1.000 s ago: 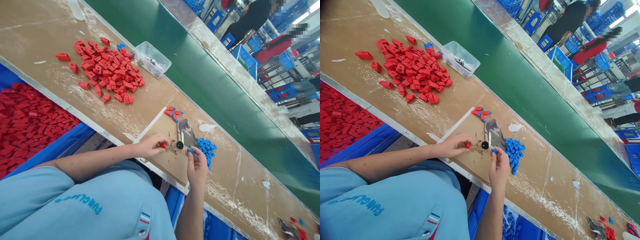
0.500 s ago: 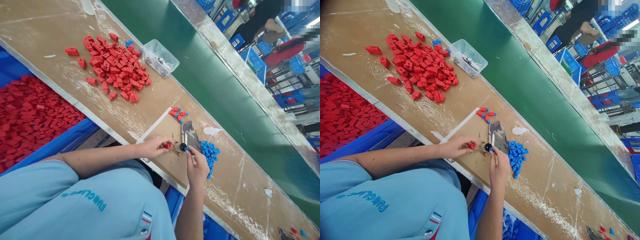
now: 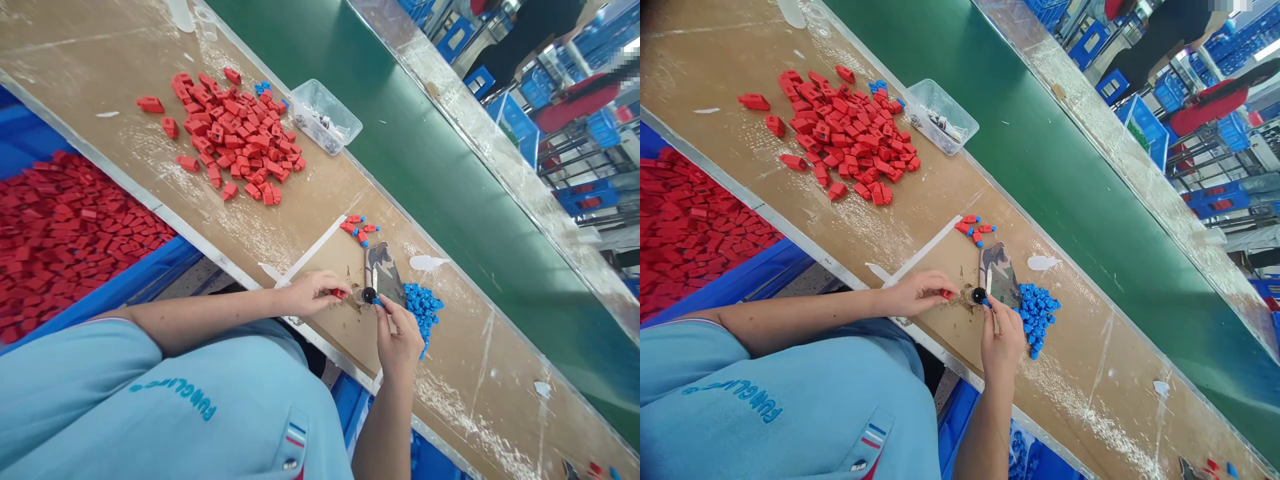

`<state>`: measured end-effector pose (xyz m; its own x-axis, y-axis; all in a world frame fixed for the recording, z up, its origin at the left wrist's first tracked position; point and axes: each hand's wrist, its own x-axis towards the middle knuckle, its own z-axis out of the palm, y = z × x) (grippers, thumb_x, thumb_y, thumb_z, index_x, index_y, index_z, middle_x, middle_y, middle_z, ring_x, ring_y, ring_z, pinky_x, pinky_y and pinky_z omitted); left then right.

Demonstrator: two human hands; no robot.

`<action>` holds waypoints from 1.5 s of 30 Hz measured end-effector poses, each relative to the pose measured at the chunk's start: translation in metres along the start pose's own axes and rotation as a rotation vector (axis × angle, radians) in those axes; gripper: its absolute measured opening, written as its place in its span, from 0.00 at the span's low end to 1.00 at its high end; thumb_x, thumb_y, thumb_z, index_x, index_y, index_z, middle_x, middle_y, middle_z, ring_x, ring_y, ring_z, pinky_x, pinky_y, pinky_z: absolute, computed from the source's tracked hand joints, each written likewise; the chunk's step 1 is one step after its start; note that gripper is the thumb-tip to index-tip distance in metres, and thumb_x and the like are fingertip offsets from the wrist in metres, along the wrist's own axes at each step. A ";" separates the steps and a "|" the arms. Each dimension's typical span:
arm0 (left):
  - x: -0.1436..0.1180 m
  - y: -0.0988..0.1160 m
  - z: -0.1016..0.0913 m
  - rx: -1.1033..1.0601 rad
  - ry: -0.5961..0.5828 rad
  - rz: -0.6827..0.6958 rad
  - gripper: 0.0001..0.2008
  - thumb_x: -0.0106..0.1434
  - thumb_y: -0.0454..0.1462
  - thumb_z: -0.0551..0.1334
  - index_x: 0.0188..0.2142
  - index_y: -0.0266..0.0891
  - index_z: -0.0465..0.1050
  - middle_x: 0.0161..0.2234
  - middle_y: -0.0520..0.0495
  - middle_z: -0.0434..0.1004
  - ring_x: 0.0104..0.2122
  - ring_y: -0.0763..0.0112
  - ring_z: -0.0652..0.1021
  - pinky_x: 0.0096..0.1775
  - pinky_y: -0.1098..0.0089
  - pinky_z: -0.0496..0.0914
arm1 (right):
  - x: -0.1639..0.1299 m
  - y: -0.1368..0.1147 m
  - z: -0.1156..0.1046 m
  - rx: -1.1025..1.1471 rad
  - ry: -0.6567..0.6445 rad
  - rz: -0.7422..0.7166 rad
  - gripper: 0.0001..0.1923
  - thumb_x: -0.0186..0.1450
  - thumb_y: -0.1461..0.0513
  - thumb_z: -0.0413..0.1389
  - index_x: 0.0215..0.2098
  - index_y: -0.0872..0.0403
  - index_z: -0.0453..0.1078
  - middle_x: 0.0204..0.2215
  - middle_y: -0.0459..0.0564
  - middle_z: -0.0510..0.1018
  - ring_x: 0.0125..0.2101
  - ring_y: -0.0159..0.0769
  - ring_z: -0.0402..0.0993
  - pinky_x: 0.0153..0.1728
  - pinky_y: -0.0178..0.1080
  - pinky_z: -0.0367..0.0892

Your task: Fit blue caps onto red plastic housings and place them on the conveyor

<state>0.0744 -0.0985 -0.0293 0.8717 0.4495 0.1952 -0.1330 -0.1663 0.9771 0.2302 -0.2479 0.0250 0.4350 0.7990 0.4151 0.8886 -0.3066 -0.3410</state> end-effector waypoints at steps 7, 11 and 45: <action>-0.001 0.001 0.005 -0.136 0.003 -0.079 0.05 0.58 0.31 0.61 0.36 0.34 0.71 0.35 0.46 0.77 0.34 0.73 0.77 0.40 0.71 0.73 | -0.012 -0.011 -0.004 0.367 -0.162 0.280 0.12 0.63 0.55 0.57 0.40 0.53 0.75 0.36 0.52 0.81 0.34 0.36 0.76 0.39 0.41 0.72; -0.001 0.003 0.001 -0.039 -0.029 -0.056 0.06 0.59 0.30 0.61 0.37 0.34 0.72 0.35 0.45 0.78 0.34 0.72 0.77 0.40 0.72 0.72 | -0.021 -0.026 0.006 0.627 -0.248 0.414 0.12 0.62 0.55 0.59 0.40 0.54 0.73 0.35 0.52 0.80 0.34 0.37 0.77 0.38 0.41 0.73; -0.013 0.024 0.000 0.090 -0.563 0.192 0.11 0.68 0.35 0.52 0.40 0.36 0.72 0.38 0.39 0.77 0.39 0.63 0.75 0.41 0.69 0.69 | -0.038 -0.059 0.014 0.376 -0.069 -0.005 0.22 0.69 0.47 0.44 0.44 0.50 0.74 0.46 0.55 0.73 0.51 0.45 0.68 0.51 0.53 0.65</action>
<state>0.0602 -0.1086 -0.0083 0.9551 -0.1258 0.2682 -0.2937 -0.2835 0.9129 0.1591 -0.2529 0.0179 0.4083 0.8371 0.3642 0.7699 -0.1014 -0.6300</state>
